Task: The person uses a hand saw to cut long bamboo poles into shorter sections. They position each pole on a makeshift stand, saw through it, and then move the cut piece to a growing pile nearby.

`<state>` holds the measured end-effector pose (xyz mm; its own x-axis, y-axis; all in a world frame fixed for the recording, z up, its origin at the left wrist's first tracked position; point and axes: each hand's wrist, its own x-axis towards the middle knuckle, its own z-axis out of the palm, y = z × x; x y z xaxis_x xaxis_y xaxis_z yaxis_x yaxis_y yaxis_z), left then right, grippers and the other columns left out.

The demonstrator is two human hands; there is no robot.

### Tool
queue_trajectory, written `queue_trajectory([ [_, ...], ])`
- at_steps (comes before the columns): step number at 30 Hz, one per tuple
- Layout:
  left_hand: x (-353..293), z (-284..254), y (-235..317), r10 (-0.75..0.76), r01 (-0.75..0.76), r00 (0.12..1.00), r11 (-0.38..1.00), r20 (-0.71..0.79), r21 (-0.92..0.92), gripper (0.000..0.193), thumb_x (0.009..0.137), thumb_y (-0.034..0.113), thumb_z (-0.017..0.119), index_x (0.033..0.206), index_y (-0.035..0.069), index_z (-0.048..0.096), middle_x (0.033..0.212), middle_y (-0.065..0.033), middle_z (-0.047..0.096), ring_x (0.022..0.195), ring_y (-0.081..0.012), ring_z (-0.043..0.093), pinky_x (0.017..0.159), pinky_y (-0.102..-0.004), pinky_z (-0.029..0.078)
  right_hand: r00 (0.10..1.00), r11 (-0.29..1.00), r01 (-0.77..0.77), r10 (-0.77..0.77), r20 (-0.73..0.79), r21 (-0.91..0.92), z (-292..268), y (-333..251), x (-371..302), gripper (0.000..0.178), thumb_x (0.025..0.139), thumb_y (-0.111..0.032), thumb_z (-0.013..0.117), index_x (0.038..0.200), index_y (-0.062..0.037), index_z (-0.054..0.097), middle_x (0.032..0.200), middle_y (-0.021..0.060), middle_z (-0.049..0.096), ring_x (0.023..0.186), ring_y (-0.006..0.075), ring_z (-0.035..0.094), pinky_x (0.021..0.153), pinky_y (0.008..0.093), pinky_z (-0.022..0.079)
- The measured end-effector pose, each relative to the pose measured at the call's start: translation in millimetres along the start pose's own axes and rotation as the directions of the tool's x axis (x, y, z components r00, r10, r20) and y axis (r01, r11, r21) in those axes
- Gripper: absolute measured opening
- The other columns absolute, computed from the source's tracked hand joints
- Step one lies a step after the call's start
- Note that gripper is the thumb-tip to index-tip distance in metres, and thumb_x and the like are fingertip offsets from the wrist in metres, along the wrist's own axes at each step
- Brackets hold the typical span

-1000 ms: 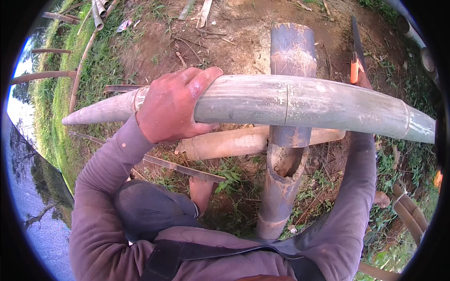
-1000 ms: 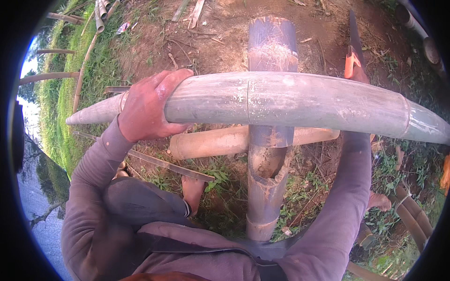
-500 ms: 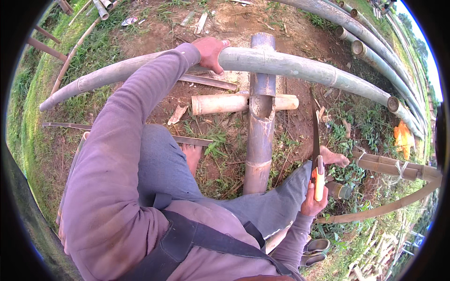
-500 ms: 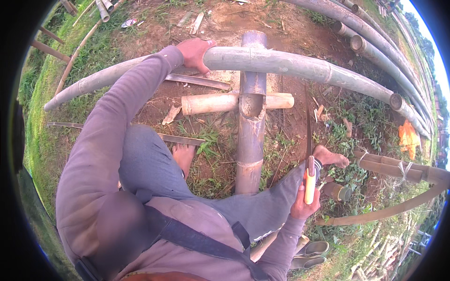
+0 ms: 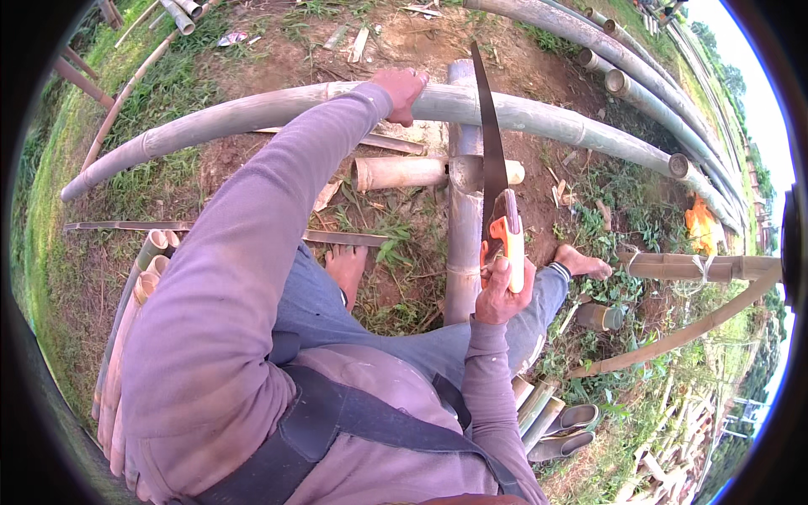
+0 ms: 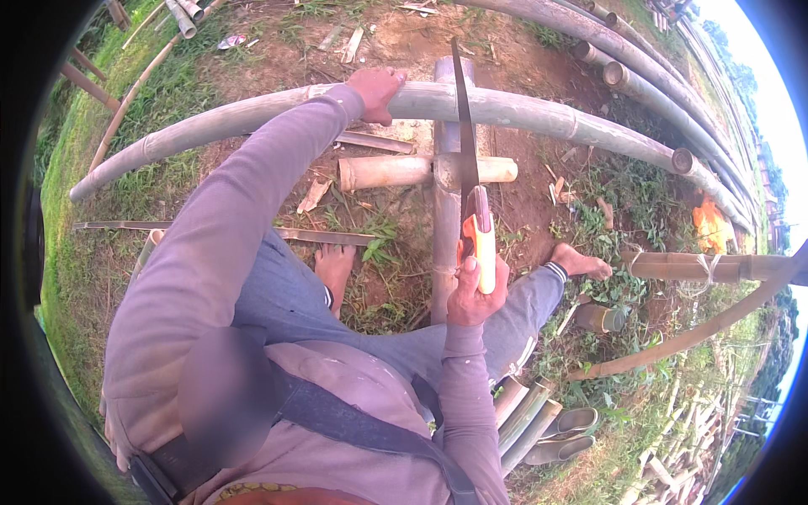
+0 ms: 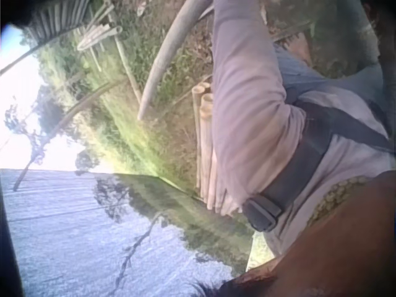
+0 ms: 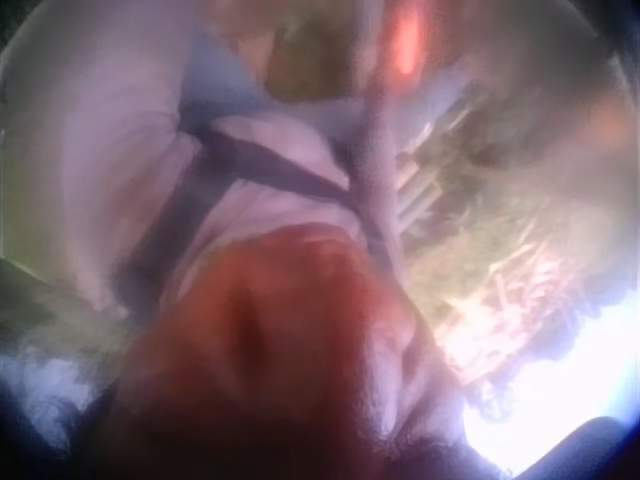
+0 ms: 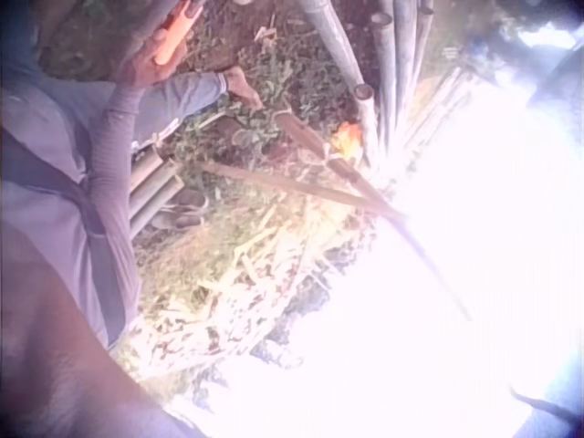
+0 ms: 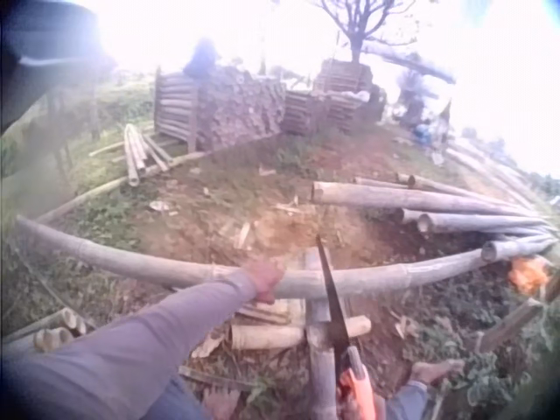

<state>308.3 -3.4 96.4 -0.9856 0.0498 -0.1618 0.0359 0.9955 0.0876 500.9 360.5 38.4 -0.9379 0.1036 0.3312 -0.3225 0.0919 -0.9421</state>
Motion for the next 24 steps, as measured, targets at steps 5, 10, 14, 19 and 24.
queue_trajectory([
  [5, -15.2, -1.0, -0.7, -0.048, 0.047, 0.999, 0.998, 0.022, 0.035, 0.083, 0.082, 0.036, 0.085, 0.151, 0.006, 0.049, 0.12, -0.0211, 0.074, 0.113, -0.0387, 0.073, 0.099, -0.0505, 0.059, 0.999, 0.998, -0.036, 0.035, 0.011, 0.052, 29.3, 9.8, 12.8, 0.031, 0.106, -0.022, 0.072, 0.12, 0.0046, 0.062, 0.087, 0.0048, 0.067, 0.069, 0.0087, 0.062, 0.063, 0.0246, 0.052],
  [10, -17.3, -2.8, -7.8, 0.002, -0.002, 0.999, 1.0, 0.046, 0.008, 0.085, 0.082, 0.04, 0.084, 0.153, 0.009, 0.049, 0.116, -0.02, 0.075, 0.11, -0.0388, 0.075, 0.095, -0.0503, 0.06, 0.996, 0.995, -0.09, 0.089, 0.029, 0.033, 34.9, 5.6, 16.2, 0.03, 0.106, -0.02, 0.072, 0.12, 0.004, 0.06, 0.087, 0.0047, 0.066, 0.068, 0.0083, 0.061, 0.063, 0.0246, 0.052],
  [14, -25.0, -9.9, -6.2, 0.032, -0.03, 0.993, 0.999, 0.111, -0.017, 0.089, 0.08, 0.041, 0.085, 0.154, 0.009, 0.048, 0.115, -0.0202, 0.076, 0.11, -0.0385, 0.074, 0.095, -0.0503, 0.06, 0.995, 0.999, -0.029, 0.032, 0.092, -0.031, 21.2, 11.3, 10.9, 0.032, 0.106, -0.021, 0.071, 0.122, 0.0046, 0.058, 0.097, 0.0067, 0.067, 0.075, 0.009, 0.063, 0.066, 0.0252, 0.053],
  [19, -21.5, -2.3, -4.8, 0.04, -0.039, 0.996, 0.999, 0.074, -0.027, 0.09, 0.078, 0.04, 0.085, 0.154, 0.009, 0.049, 0.113, -0.0209, 0.076, 0.111, -0.039, 0.074, 0.096, -0.0511, 0.06, 1.0, 0.998, 0.026, -0.026, -0.002, 0.062, 32.1, 1.5, 7.7, 0.04, 0.107, -0.023, 0.071, 0.133, 0.0031, 0.058, 0.094, 0.0049, 0.067, 0.066, 0.0063, 0.057, 0.057, 0.0219, 0.047],
  [24, -29.5, -4.4, -2.4, -0.006, 0.008, 0.997, 1.0, 0.083, -0.015, 0.087, 0.078, 0.04, 0.085, 0.152, 0.009, 0.05, 0.118, -0.0193, 0.076, 0.112, -0.0374, 0.074, 0.098, -0.0505, 0.059, 0.993, 0.99, 0.095, -0.088, 0.074, -0.103, 21.0, -7.5, 11.1, 0.05, 0.107, -0.022, 0.07, 0.147, 0.0034, 0.056, 0.105, 0.0072, 0.07, 0.065, 0.0044, 0.055, 0.055, 0.0203, 0.045],
])
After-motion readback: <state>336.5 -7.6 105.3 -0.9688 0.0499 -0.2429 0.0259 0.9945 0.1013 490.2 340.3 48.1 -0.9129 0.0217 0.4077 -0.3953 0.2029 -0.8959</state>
